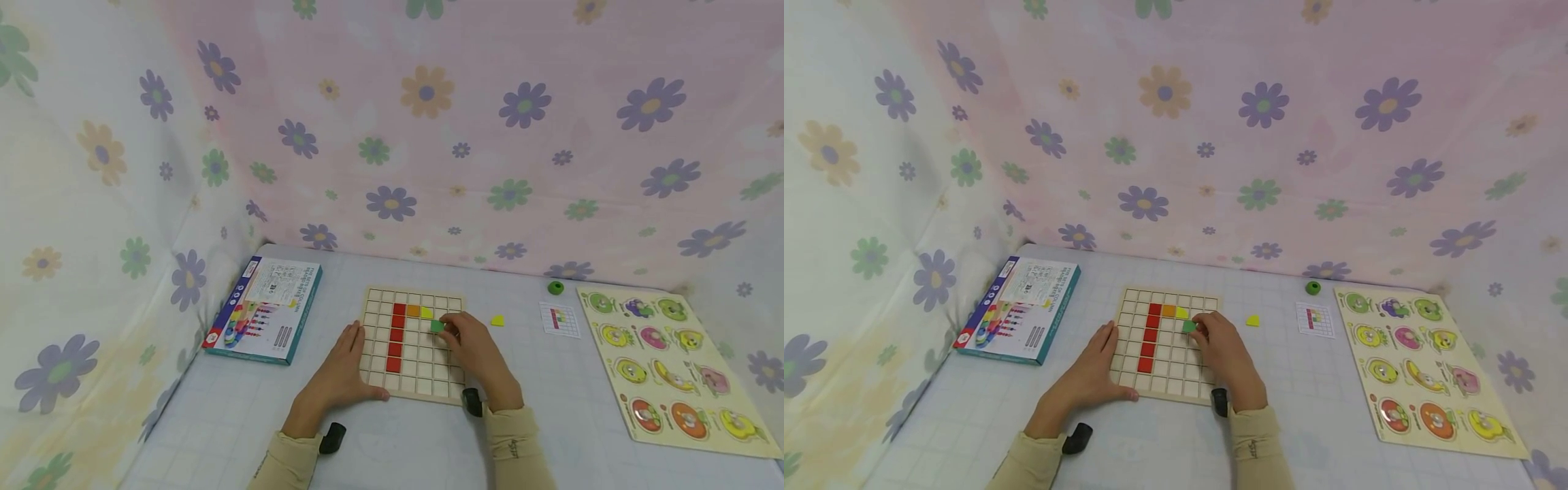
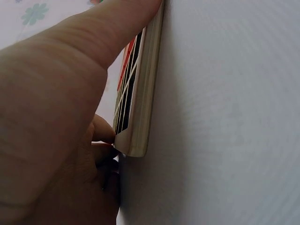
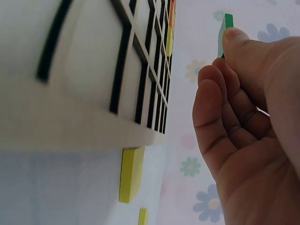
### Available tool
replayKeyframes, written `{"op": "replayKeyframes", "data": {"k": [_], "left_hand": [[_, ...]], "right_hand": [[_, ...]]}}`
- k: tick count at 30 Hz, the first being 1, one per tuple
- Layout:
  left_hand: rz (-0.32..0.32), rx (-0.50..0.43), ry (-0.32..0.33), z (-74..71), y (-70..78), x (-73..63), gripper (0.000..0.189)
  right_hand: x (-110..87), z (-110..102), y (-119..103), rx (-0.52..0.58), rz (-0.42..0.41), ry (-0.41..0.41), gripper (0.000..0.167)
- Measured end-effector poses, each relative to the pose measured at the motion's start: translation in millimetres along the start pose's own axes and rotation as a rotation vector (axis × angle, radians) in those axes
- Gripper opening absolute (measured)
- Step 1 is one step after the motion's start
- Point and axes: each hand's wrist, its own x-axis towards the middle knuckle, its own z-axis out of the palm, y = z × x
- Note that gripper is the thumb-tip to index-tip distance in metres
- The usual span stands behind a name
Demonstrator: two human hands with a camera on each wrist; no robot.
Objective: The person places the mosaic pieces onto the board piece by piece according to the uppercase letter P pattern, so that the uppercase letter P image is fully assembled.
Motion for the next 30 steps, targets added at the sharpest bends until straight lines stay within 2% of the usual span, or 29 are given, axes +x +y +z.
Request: {"op": "replayKeyframes", "data": {"k": [11, 18, 30], "left_hand": [[0.001, 0.013, -0.003, -1.1, -1.6, 0.9, 0.138], [0.01, -0.015, -0.001, -1.2, -0.8, 0.6, 0.14], [0.004, -0.012, -0.002, -1.5, -0.5, 0.5, 0.141]], "right_hand": [[5.8, 14, -13, 0.017, -0.05, -0.019, 0.027], [8.2, 22, -22, 0.015, -0.014, -0.049, 0.026], [9.6, 27, -28, -0.015, 0.009, -0.057, 0.024]]}}
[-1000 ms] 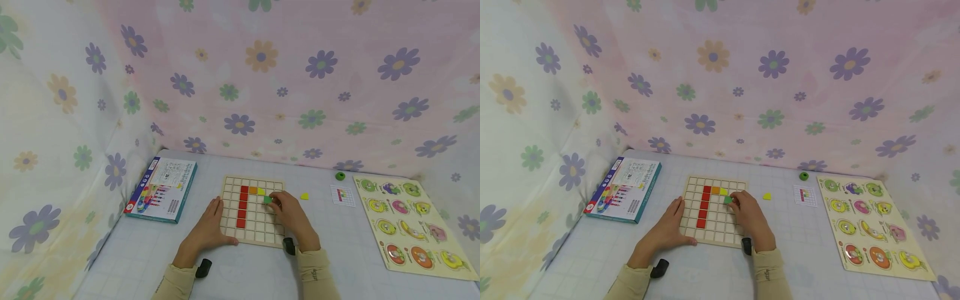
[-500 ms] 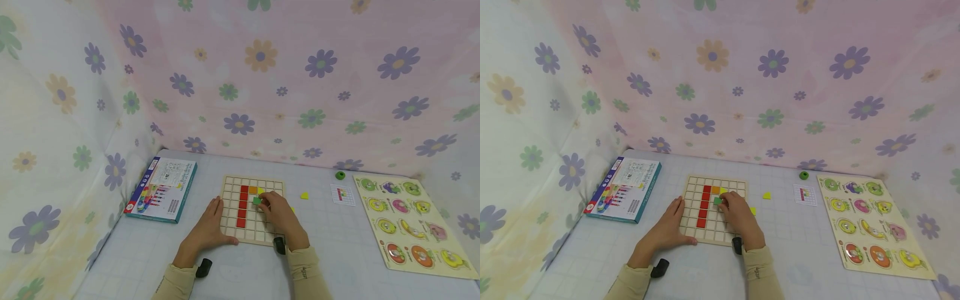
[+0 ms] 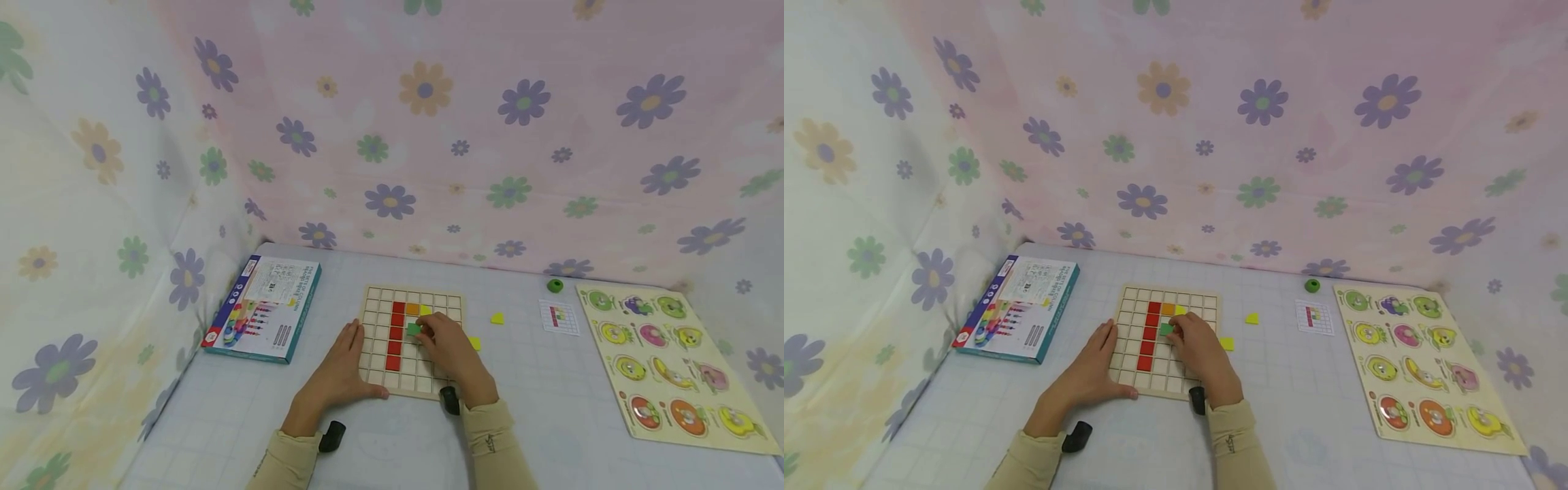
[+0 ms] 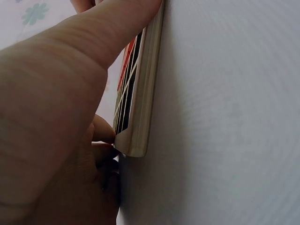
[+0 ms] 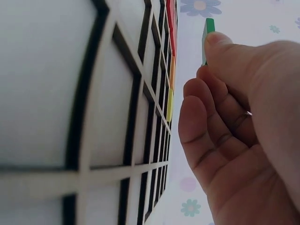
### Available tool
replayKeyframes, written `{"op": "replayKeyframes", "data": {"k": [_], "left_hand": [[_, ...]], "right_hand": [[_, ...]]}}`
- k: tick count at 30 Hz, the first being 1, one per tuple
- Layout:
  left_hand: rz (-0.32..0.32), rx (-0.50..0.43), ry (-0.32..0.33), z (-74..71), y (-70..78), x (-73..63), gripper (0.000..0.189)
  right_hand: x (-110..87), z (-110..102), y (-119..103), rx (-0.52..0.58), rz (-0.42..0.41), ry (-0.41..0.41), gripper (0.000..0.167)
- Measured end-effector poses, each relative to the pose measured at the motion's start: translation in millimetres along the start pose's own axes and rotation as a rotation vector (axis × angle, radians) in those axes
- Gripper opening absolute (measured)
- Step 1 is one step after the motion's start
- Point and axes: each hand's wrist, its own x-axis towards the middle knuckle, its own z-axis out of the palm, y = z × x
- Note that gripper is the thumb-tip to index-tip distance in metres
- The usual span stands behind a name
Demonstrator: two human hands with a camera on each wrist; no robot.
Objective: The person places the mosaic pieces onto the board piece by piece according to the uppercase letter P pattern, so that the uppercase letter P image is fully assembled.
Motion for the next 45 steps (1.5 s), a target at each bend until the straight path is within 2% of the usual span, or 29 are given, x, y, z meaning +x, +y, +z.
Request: {"op": "replayKeyframes", "data": {"k": [10, 22, 30, 38, 45], "left_hand": [[-0.007, 0.004, -0.001, 0.0, 0.3, -0.1, 0.14], [0.002, 0.01, 0.001, 0.8, -0.6, 0.5, 0.141], [0.001, 0.009, 0.004, 0.5, -0.5, 1.1, 0.14], [0.002, 0.006, 0.005, 0.5, 0.6, 0.5, 0.14], [-0.005, 0.01, 0.001, 0.5, 0.3, -0.1, 0.14]], "right_hand": [[0.7, 3, 1, 0.003, 0.005, -0.004, 0.025], [3.9, 9, 7, -0.017, -0.027, -0.023, 0.023], [5.9, 11, 5, -0.024, 0.026, -0.052, 0.023], [7.4, 12, 4, -0.037, 0.039, -0.053, 0.022], [7.1, 14, 5, 0.004, 0.057, -0.055, 0.023]]}}
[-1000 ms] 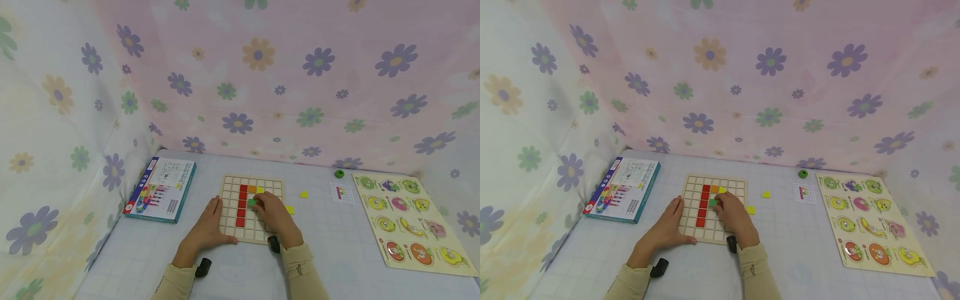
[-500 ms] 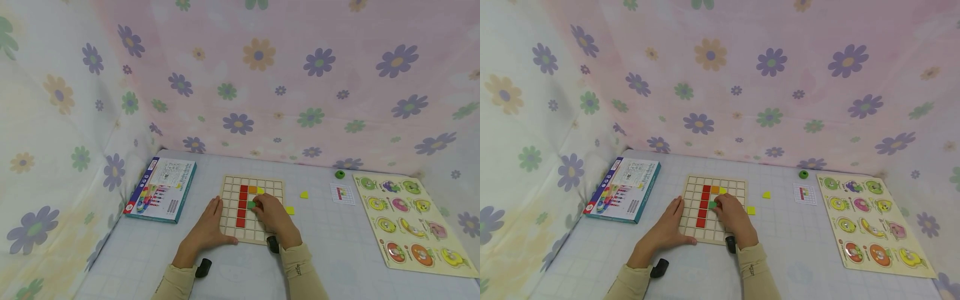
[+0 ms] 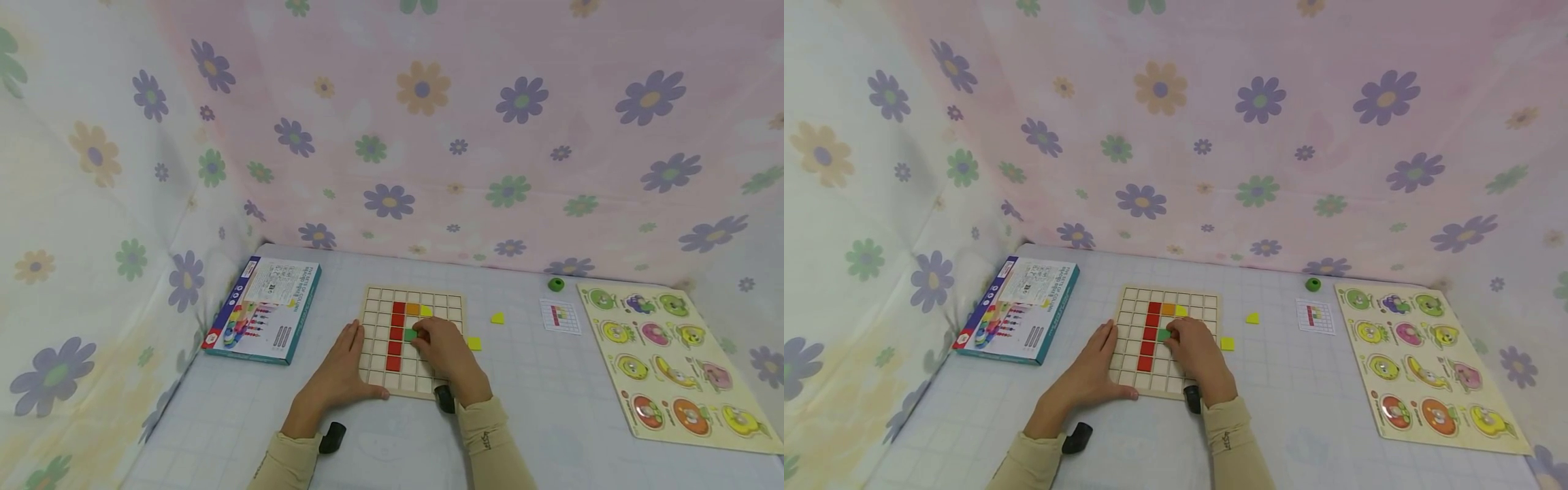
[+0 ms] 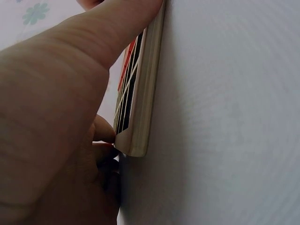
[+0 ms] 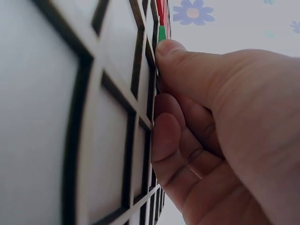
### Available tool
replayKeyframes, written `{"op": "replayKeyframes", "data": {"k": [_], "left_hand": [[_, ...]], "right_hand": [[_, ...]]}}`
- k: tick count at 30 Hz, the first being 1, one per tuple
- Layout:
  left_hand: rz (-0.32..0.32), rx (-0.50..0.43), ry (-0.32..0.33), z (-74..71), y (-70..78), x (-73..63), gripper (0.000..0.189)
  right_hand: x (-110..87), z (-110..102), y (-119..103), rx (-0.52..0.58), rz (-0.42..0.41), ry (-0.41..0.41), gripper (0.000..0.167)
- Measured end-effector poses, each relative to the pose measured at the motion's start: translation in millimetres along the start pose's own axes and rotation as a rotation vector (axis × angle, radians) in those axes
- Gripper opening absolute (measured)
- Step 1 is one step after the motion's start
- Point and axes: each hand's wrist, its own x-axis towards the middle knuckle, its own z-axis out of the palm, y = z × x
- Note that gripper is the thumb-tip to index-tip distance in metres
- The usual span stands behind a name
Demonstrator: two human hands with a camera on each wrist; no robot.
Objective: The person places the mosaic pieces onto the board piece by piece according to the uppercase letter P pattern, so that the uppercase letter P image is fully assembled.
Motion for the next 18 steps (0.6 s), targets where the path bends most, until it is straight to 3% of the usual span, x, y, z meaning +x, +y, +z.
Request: {"op": "replayKeyframes", "data": {"k": [18], "left_hand": [[0.001, -0.004, -0.009, 1.3, -1.7, 1.1, 0.142]], "right_hand": [[-0.9, -0.8, -2.4, -0.008, 0.015, -0.005, 0.023]]}}
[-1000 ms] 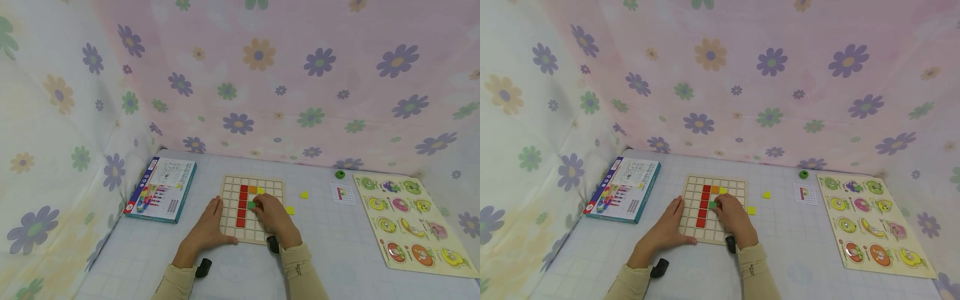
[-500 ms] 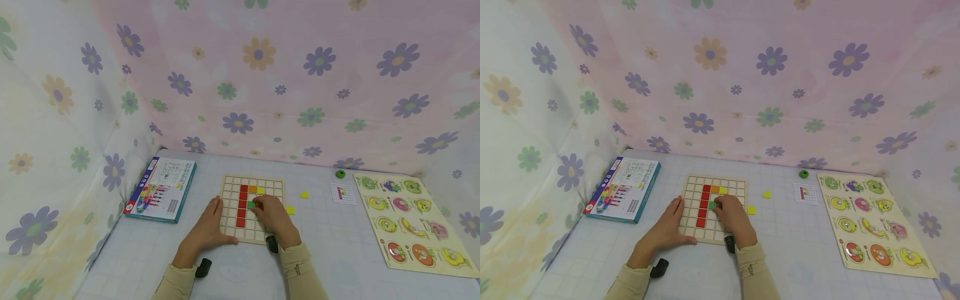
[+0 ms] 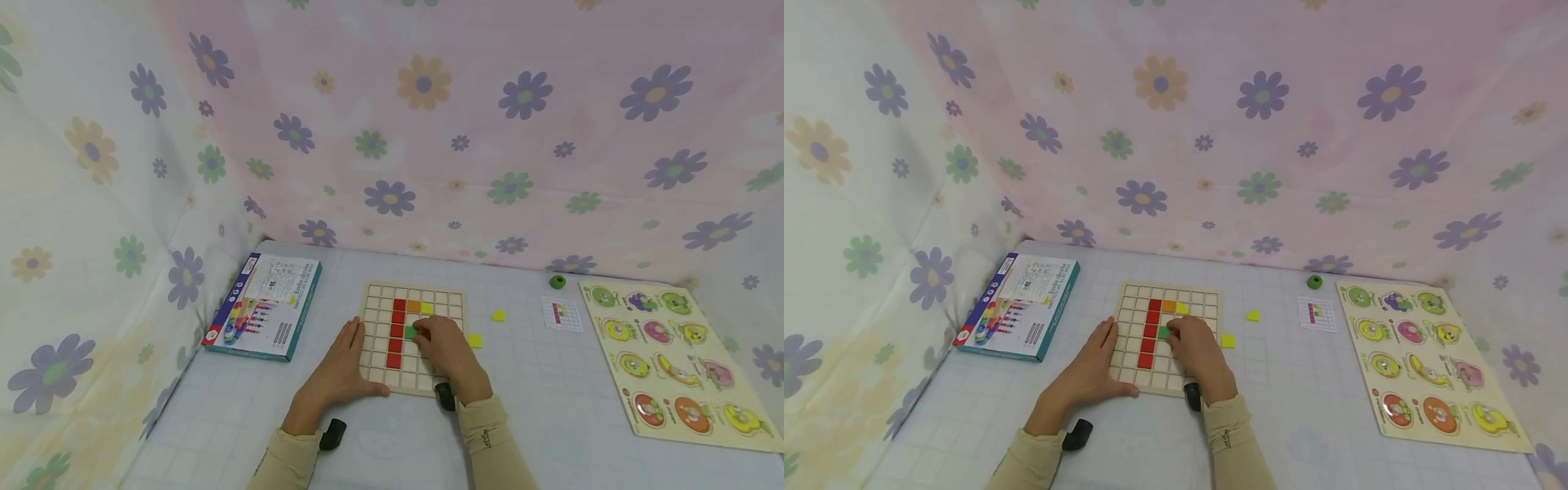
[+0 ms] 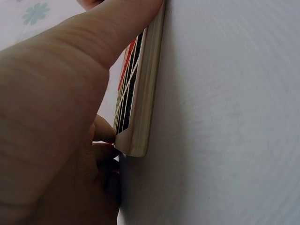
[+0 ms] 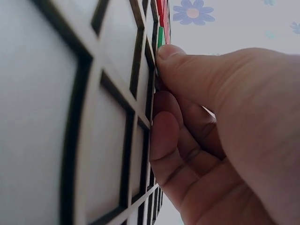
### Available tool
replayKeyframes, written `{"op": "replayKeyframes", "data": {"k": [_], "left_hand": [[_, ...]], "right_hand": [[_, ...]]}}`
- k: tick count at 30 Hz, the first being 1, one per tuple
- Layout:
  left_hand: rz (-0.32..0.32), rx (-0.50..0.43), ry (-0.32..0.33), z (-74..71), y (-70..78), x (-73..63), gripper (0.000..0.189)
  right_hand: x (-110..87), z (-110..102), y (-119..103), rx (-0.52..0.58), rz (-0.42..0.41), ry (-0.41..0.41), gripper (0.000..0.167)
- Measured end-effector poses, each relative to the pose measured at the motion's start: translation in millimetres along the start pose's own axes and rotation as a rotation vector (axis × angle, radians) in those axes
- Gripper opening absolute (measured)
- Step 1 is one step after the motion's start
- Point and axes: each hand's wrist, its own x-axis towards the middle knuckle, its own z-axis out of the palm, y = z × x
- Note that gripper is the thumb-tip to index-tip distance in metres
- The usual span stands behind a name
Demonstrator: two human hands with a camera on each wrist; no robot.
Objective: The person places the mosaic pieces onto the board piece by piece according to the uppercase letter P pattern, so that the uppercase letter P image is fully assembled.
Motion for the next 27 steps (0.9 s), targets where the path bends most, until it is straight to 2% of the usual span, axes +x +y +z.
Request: {"op": "replayKeyframes", "data": {"k": [10, 18, 23, 27], "left_hand": [[-0.003, -0.018, -0.003, 2.1, -1.2, -0.4, 0.142], [-0.002, -0.008, 0.003, 1.0, -1.0, -1.1, 0.141], [0.004, -0.01, -0.001, 0.9, -0.6, -0.5, 0.142], [0.003, -0.004, -0.004, 1.8, -1.6, -0.3, 0.141]], "right_hand": [[-2.3, -1, 0, 0.01, 0.007, 0.011, 0.024], [-5.1, -16, 13, 0.021, -0.019, 0.117, 0.026], [-11.9, -36, 40, 0.028, 0.069, 0.161, 0.029], [-17.6, -50, 66, 0.0, 0.156, 0.166, 0.033]]}}
